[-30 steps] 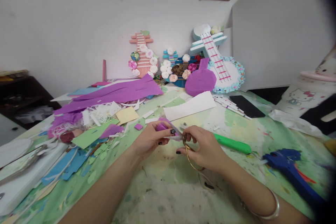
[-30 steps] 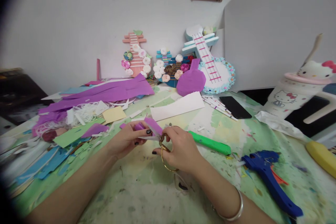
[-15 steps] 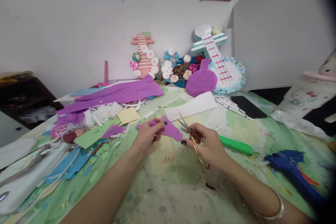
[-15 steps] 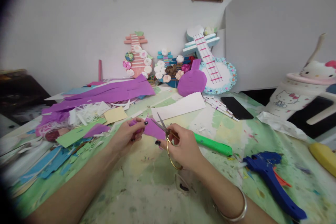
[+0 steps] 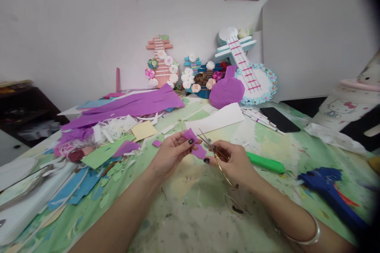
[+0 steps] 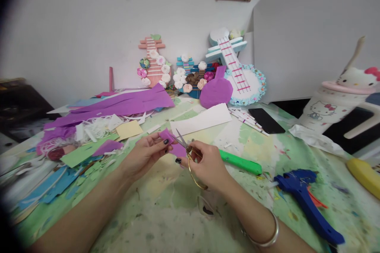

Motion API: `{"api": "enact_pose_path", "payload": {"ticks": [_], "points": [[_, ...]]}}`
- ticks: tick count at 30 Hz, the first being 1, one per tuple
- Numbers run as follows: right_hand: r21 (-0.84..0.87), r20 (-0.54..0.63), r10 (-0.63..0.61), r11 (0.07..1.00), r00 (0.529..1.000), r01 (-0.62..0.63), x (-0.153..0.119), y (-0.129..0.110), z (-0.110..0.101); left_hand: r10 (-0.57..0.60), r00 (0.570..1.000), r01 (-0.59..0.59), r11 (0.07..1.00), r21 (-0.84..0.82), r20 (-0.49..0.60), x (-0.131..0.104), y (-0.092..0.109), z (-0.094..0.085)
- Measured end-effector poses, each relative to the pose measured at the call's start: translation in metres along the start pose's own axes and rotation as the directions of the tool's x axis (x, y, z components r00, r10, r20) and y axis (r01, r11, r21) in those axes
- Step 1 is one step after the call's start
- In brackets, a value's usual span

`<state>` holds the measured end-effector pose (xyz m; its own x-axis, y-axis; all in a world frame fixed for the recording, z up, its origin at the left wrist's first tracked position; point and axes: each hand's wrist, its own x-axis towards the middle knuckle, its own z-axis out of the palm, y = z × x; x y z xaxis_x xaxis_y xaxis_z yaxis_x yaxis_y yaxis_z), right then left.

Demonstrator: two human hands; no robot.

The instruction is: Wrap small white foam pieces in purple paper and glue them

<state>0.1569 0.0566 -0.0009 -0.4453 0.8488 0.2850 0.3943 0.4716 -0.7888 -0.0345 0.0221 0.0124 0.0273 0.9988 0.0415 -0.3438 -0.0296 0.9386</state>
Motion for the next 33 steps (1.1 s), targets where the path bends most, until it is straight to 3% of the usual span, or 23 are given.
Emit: {"api": "enact_pose_path", "payload": {"ticks": [11, 33], "points": [[-0.086, 0.018, -0.129, 0.988, 0.992, 0.130, -0.0039, -0.0051, 0.0010, -0.069, 0.997, 0.068, 0.997, -0.038, -0.037, -0.0036, -0.0035, 0.0057], [-0.126, 0.001, -0.139, 0.982, 0.990, 0.138, -0.0035, -0.0009, 0.0006, -0.041, 0.999, 0.038, 0.998, -0.059, -0.036, -0.0019, -0.0068, 0.0058]]}}
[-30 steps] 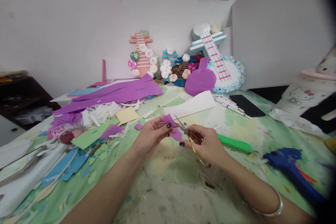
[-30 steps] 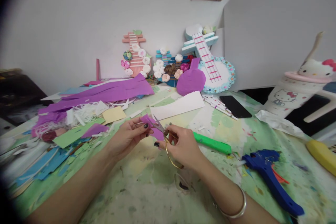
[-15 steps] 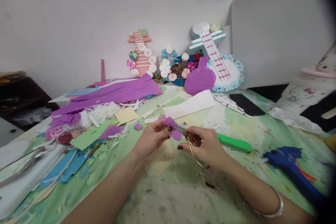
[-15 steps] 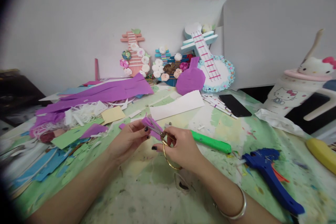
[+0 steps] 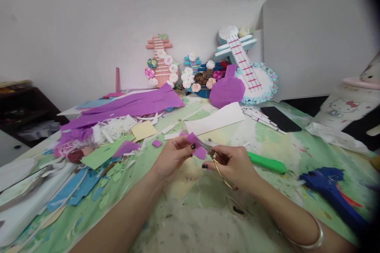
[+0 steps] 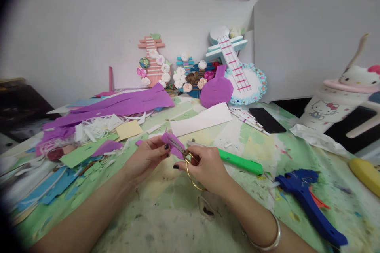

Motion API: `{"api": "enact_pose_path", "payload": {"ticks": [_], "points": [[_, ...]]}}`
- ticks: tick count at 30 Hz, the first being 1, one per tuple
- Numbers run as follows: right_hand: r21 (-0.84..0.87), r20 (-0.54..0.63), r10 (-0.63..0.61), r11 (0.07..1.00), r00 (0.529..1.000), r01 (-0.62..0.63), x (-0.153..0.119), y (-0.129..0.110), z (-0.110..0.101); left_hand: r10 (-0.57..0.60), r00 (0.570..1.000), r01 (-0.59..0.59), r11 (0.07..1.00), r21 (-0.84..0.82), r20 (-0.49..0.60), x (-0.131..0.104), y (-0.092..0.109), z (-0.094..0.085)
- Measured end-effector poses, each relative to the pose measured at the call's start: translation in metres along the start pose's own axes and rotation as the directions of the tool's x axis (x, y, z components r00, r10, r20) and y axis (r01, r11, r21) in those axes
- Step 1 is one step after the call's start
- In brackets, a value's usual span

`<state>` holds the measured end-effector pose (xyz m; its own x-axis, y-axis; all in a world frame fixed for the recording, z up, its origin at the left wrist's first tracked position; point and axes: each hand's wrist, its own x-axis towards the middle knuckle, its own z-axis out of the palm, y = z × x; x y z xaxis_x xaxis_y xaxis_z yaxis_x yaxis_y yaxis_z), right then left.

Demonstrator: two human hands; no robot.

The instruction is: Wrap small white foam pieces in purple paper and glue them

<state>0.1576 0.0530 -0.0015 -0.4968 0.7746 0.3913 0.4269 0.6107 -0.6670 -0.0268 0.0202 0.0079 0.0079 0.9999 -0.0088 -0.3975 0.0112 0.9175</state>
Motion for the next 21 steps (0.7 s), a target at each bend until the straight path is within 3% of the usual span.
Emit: {"api": "enact_pose_path", "payload": {"ticks": [21], "points": [[-0.006, 0.028, 0.034, 0.999, 0.999, -0.034, -0.0007, -0.0040, 0.0004, 0.017, 1.000, -0.018, 1.000, 0.018, 0.014, -0.0005, -0.0013, -0.0006]]}}
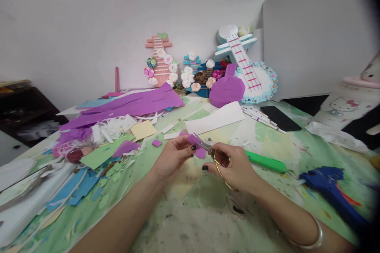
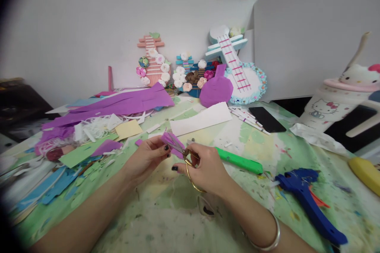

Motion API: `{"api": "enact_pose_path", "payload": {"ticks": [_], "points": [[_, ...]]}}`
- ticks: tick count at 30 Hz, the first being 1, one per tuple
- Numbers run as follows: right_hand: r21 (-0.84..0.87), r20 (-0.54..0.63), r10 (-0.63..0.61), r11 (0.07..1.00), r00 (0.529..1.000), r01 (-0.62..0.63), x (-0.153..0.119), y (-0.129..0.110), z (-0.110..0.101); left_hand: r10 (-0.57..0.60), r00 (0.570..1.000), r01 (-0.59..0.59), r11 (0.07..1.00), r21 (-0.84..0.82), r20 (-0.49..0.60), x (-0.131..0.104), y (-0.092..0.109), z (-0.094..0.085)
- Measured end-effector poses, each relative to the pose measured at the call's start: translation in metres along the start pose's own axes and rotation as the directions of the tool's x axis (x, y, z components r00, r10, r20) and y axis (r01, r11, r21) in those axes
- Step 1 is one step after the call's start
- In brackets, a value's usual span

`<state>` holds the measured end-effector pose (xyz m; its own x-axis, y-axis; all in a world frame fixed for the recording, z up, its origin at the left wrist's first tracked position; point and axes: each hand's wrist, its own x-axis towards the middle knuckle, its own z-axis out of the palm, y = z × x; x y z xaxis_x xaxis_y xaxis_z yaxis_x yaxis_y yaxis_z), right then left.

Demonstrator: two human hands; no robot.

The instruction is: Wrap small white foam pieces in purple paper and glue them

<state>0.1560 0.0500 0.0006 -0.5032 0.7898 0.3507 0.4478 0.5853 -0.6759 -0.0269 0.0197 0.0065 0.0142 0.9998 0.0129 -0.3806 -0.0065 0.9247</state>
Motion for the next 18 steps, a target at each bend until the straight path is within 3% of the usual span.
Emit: {"api": "enact_pose_path", "payload": {"ticks": [18], "points": [[0.033, -0.002, 0.016, 0.999, 1.000, -0.016, 0.0001, -0.0007, -0.0009, 0.050, 0.997, -0.054, 0.995, -0.078, -0.054, -0.0027, 0.0021, 0.0038]]}}
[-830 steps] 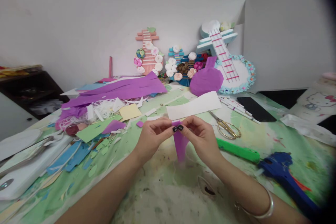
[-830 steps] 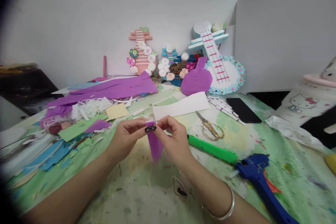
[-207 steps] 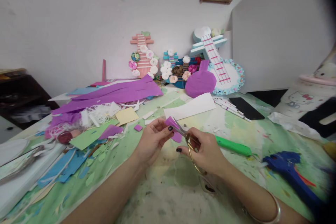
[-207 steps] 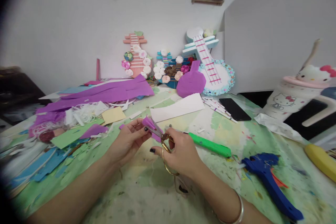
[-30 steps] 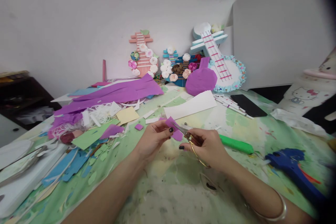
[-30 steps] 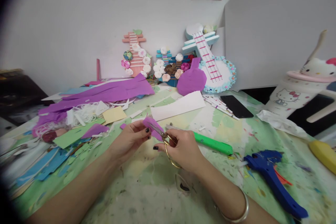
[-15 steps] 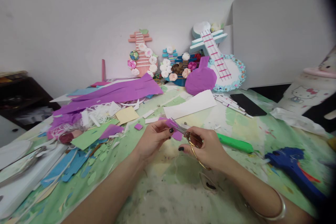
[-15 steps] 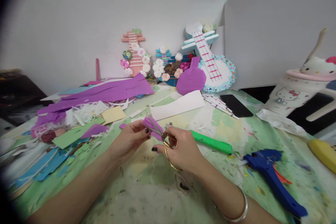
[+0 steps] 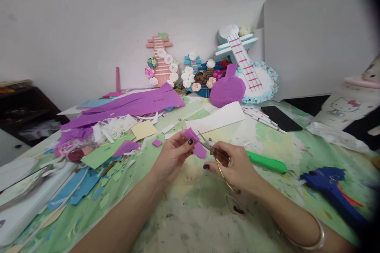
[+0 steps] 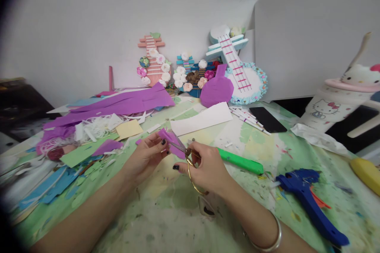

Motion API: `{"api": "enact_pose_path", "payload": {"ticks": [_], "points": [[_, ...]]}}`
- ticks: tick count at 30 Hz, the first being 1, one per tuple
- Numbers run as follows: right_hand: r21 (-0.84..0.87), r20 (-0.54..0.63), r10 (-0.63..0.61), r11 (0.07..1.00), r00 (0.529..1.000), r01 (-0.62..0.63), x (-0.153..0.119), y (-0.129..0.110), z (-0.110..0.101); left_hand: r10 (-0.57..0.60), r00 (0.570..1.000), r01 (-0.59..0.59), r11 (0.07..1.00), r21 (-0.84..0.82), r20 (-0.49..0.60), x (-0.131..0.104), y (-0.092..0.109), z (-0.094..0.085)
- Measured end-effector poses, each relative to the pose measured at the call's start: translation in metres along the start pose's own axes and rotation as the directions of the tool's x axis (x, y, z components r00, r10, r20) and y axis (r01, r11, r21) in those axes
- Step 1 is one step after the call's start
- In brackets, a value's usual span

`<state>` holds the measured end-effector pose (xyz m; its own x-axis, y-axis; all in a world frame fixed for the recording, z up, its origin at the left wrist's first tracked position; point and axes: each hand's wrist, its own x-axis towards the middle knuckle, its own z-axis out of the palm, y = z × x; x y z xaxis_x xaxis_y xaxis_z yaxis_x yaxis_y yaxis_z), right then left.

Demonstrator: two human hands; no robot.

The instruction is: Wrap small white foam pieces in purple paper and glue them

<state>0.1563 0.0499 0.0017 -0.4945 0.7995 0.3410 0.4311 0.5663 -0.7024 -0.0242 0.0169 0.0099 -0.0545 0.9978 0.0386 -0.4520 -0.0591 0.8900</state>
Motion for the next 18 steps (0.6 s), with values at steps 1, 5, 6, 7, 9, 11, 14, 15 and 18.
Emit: {"api": "enact_pose_path", "payload": {"ticks": [1, 5, 6, 7, 9, 11, 14, 15, 18], "points": [[0.000, 0.004, -0.005, 1.000, 1.000, 0.005, 0.0000, -0.0011, -0.0002, 0.001, 1.000, -0.001, 1.000, 0.008, 0.012, -0.0002, -0.0003, -0.0001], [0.008, -0.001, -0.022, 1.000, 1.000, 0.022, -0.0001, -0.0022, 0.0001, -0.007, 0.999, 0.005, 1.000, 0.029, 0.047, -0.0004, -0.0019, -0.0006], [0.009, -0.006, -0.021, 1.000, 1.000, 0.021, -0.0001, -0.0016, 0.0004, -0.007, 0.999, 0.005, 1.000, 0.030, 0.048, -0.0002, -0.0020, -0.0006], [0.008, -0.009, -0.018, 1.000, 1.000, 0.018, 0.0000, -0.0009, 0.0007, -0.008, 0.999, 0.007, 1.000, 0.030, 0.049, -0.0001, -0.0019, -0.0006], [0.006, -0.010, -0.014, 1.000, 1.000, 0.014, 0.0000, 0.0006, 0.0011, -0.012, 0.999, 0.011, 1.000, 0.028, 0.046, 0.0002, -0.0017, -0.0005], [0.008, -0.008, -0.016, 1.000, 1.000, 0.016, 0.0001, 0.0016, 0.0015, -0.020, 0.999, 0.018, 0.999, 0.026, 0.047, 0.0001, -0.0018, -0.0007], [0.018, -0.011, -0.012, 1.000, 1.000, 0.012, 0.0001, 0.0026, 0.0020, -0.027, 0.998, 0.026, 0.999, 0.020, 0.053, -0.0004, -0.0028, -0.0018], [0.020, -0.016, -0.009, 1.000, 1.000, 0.009, 0.0000, 0.0028, 0.0021, -0.030, 0.998, 0.028, 0.999, 0.020, 0.055, -0.0005, -0.0032, -0.0023], [0.015, -0.024, -0.007, 1.000, 1.000, 0.007, -0.0002, 0.0032, 0.0023, -0.035, 0.998, 0.033, 0.999, 0.021, 0.053, -0.0004, -0.0045, -0.0037]]}}
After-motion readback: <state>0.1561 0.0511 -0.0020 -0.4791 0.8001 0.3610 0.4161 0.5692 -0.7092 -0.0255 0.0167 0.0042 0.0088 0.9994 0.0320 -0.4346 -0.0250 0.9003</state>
